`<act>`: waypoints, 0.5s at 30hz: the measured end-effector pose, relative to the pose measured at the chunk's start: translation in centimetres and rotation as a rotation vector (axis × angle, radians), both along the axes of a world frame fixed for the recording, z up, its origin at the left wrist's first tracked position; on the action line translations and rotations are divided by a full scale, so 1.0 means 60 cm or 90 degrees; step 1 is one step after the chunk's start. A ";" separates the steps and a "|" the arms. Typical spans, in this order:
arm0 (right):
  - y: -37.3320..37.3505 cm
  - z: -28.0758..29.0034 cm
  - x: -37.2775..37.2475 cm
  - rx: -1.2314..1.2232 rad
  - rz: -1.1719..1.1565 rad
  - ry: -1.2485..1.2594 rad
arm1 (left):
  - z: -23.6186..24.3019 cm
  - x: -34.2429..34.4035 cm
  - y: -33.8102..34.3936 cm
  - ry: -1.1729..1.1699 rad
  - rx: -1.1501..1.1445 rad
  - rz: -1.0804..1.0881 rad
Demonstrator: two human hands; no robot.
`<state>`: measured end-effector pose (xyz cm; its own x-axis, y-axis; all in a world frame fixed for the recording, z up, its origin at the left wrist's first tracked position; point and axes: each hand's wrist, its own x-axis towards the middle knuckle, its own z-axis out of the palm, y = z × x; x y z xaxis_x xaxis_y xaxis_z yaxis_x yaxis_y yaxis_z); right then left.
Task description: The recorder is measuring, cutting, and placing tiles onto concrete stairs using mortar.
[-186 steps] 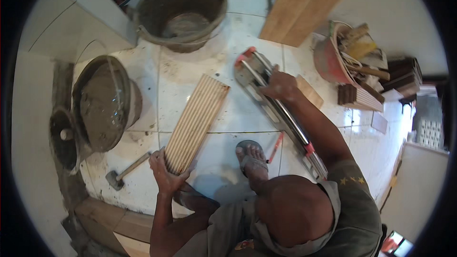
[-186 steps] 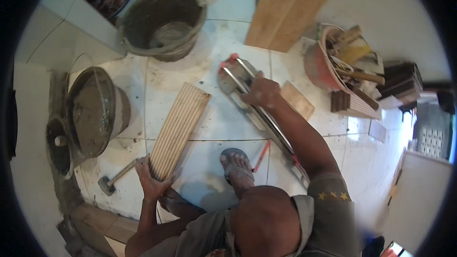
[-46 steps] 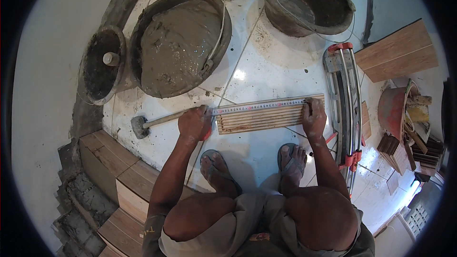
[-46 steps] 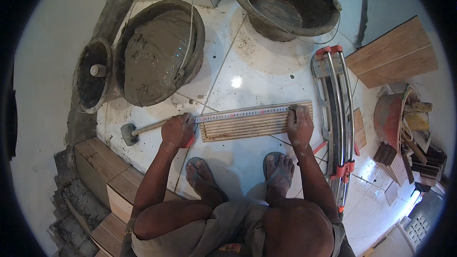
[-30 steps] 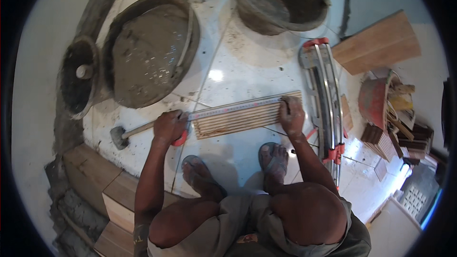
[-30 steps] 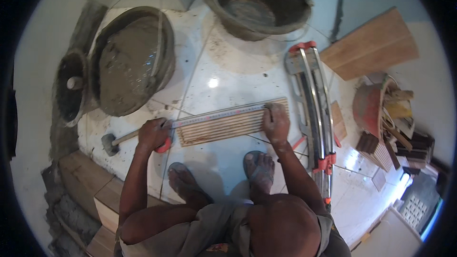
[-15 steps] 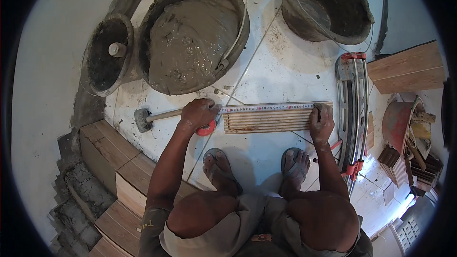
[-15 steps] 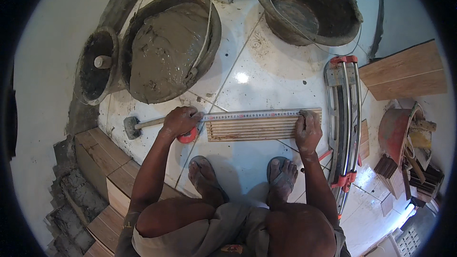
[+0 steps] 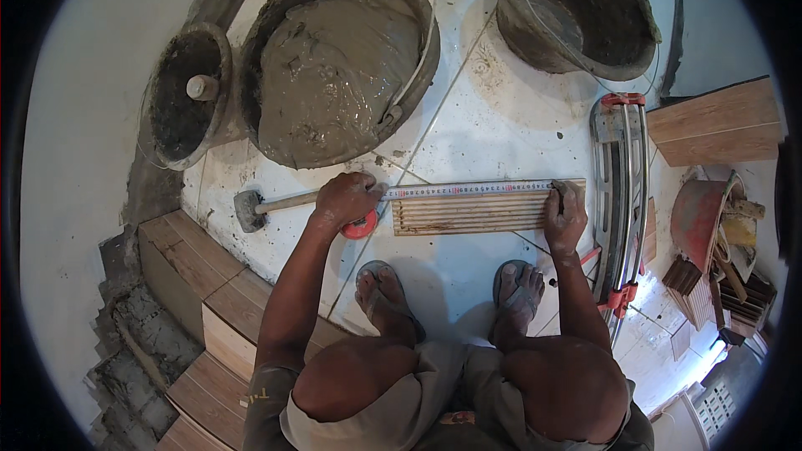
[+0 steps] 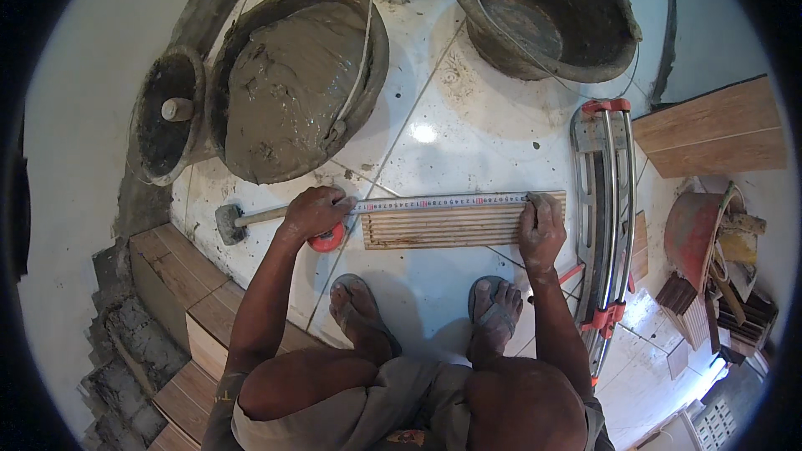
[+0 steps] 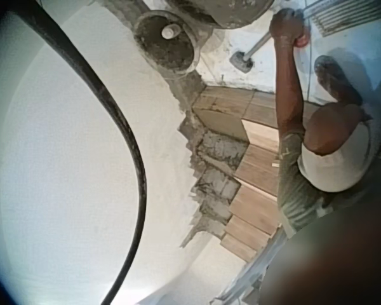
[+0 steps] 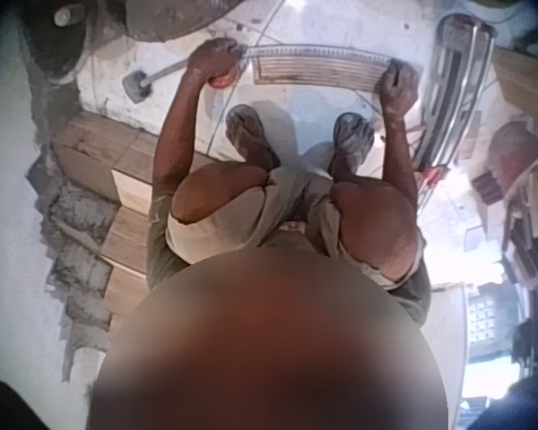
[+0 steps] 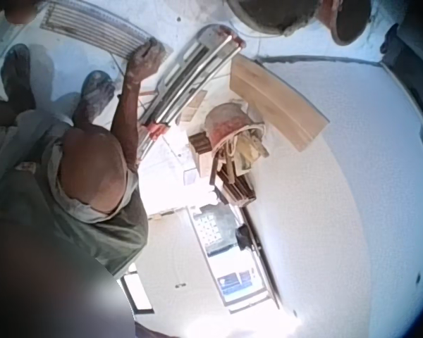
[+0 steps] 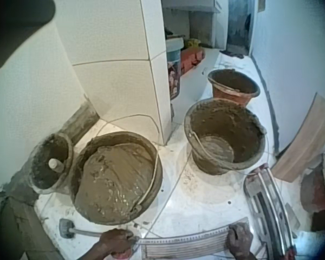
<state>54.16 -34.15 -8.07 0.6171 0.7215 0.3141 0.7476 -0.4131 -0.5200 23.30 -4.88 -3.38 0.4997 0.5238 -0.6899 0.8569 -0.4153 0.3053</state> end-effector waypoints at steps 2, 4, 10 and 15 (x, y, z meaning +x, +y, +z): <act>0.001 0.002 -0.001 0.002 0.004 0.007 | 0.001 0.000 0.000 -0.001 -0.005 0.003; 0.005 0.009 -0.006 0.010 -0.006 0.020 | -0.003 -0.003 0.000 -0.008 0.007 0.008; 0.004 0.000 -0.004 0.021 -0.003 0.006 | -0.003 0.000 -0.005 -0.011 0.022 0.015; 0.001 -0.003 -0.001 0.013 -0.002 0.010 | -0.001 0.005 -0.005 -0.009 0.025 0.038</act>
